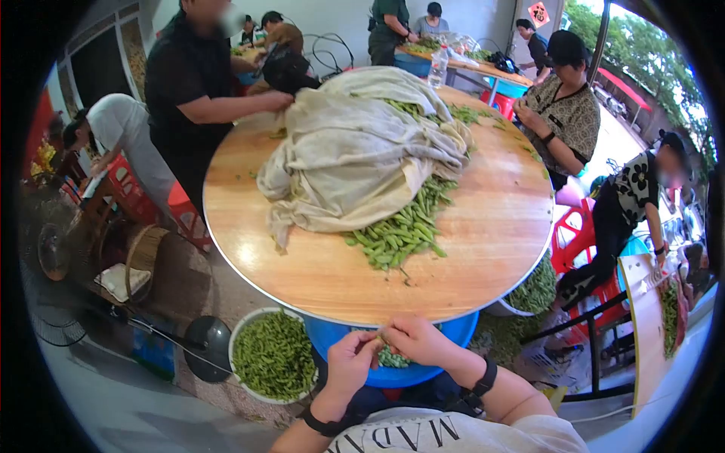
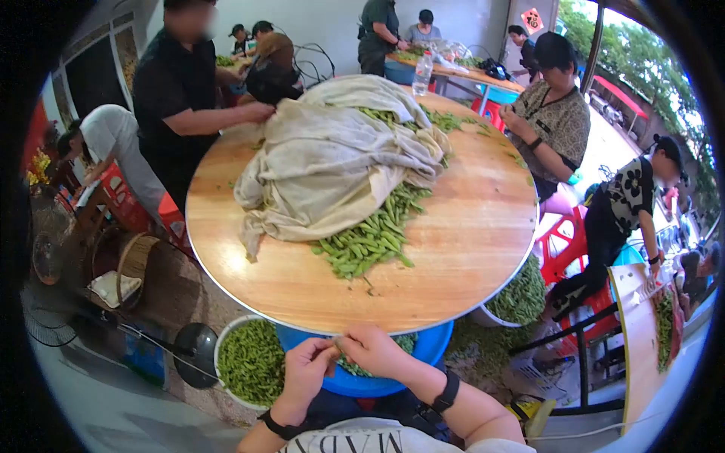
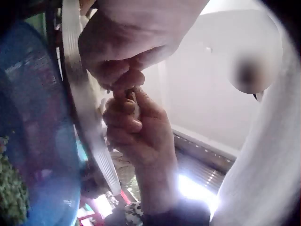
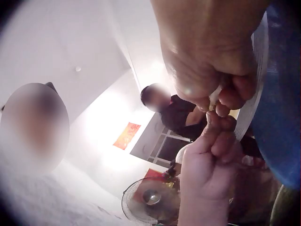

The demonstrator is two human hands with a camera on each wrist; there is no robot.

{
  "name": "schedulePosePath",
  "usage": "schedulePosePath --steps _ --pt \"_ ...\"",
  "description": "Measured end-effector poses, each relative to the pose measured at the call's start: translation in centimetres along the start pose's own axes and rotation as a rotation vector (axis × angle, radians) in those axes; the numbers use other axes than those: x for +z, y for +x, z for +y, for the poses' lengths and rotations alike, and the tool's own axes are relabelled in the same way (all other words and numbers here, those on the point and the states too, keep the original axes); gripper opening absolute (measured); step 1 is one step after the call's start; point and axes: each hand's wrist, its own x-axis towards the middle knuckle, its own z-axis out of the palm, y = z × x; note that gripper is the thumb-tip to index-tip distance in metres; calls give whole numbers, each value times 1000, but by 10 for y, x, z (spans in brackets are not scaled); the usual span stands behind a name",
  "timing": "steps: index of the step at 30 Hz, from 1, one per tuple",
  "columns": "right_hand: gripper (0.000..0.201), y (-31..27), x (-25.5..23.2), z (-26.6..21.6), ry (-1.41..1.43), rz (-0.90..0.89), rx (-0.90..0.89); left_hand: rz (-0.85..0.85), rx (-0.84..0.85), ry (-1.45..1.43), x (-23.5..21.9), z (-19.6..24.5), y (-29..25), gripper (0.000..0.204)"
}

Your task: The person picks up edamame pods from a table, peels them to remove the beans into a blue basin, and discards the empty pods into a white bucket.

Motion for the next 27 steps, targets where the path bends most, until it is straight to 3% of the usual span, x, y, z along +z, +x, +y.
schedulePosePath --steps 4,7,11,14,15,17,21,23,27 --pt "23 -4 -4 5 -64 -53 -199 -192 -391 -559 -21 -10 10 10" --pt "18 -12 -11 -1 -182 -62 -254 -242 -424 -647 -21 -11 5 7" --pt "17 -19 -15 -1 -287 81 -379 -90 -260 -323 -1 -2 -7 4" --pt "19 -25 -19 -7 128 -49 -52 -139 -299 -362 6 7 -12 5" --pt "17 -26 -21 -3 80 -34 -108 -170 -337 -459 6 9 -10 5" --pt "14 -26 -24 6 -16 -12 -229 -181 -295 -360 8 6 -11 7" --pt "13 -26 -27 15 -91 -24 -177 -107 -180 -69 15 7 -13 7" --pt "14 -26 -27 18 -142 -26 -231 -93 -119 61 10 6 -14 6" --pt "16 -23 -60 -6 -247 9 -257 182 168 560 -48 -12 -6 15"
